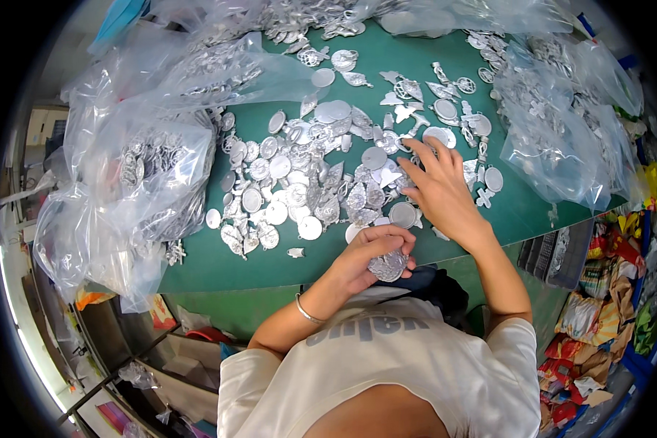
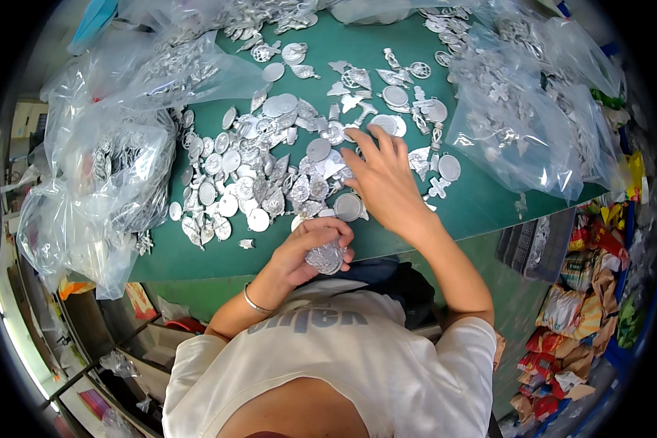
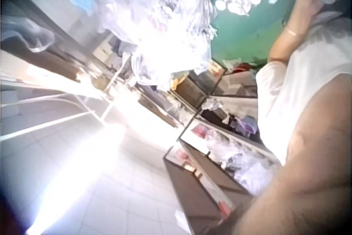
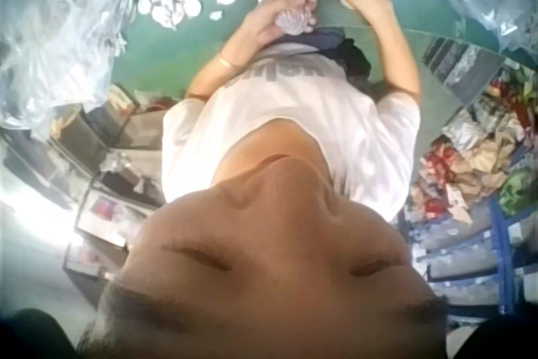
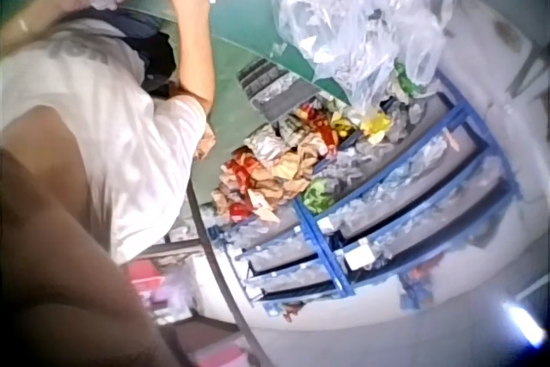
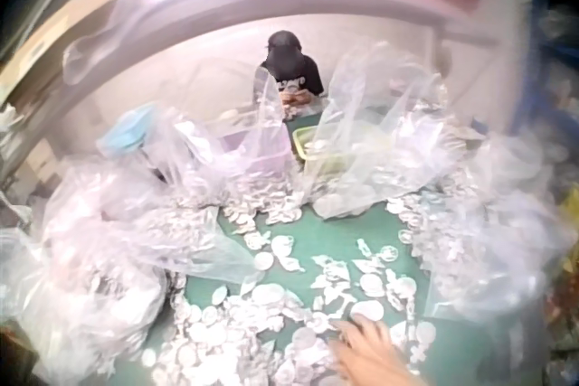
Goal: The person sorts through a large quantity of small metallic pieces on a table by hand, picking them up, placing some into plastic bags, and gathering others into a stack.
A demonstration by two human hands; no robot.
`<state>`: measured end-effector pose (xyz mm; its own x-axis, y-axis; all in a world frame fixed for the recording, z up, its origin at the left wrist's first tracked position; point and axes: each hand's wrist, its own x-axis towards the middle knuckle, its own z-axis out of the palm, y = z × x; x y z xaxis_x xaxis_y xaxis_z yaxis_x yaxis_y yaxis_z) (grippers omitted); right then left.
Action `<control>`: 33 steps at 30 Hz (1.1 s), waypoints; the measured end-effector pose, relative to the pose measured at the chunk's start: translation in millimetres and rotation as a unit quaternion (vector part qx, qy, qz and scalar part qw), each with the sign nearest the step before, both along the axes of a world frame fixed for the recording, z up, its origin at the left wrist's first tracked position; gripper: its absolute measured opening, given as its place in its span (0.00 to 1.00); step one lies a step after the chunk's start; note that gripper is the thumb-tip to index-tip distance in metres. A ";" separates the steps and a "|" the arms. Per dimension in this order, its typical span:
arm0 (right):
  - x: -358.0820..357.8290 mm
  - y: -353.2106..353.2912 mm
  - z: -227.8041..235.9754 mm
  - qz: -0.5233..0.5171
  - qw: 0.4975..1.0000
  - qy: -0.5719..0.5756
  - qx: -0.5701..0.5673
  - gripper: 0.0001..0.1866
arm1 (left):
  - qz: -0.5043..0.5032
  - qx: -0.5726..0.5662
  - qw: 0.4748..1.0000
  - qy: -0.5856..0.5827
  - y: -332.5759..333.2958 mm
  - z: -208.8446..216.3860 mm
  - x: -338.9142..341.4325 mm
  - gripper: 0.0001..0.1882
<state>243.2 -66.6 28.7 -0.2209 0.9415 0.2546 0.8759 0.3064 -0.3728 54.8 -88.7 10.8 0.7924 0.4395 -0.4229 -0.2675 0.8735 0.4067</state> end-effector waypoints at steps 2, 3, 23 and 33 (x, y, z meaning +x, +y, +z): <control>-0.6 5.3 -9.0 -0.005 0.999 0.028 -0.016 0.18 | -0.022 0.139 0.986 0.087 3.0 9.0 -4.6 0.12; 2.3 6.3 -7.7 -0.008 0.999 0.041 -0.024 0.17 | -0.028 0.202 0.971 0.128 5.4 12.2 -8.4 0.12; -37.7 21.1 -22.6 -0.127 0.992 0.015 -0.004 0.18 | 0.054 0.028 0.997 0.051 21.8 24.3 -22.7 0.14; -31.4 2.7 -4.5 -0.076 0.961 0.265 -0.003 0.09 | 0.075 -0.030 0.995 0.051 20.6 8.4 -26.3 0.18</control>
<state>211.7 -63.9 24.2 0.0784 0.9547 0.2872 0.5963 0.1860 -0.7809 28.6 -68.1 19.2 0.6720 0.5204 -0.5270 -0.3562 0.8509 0.3861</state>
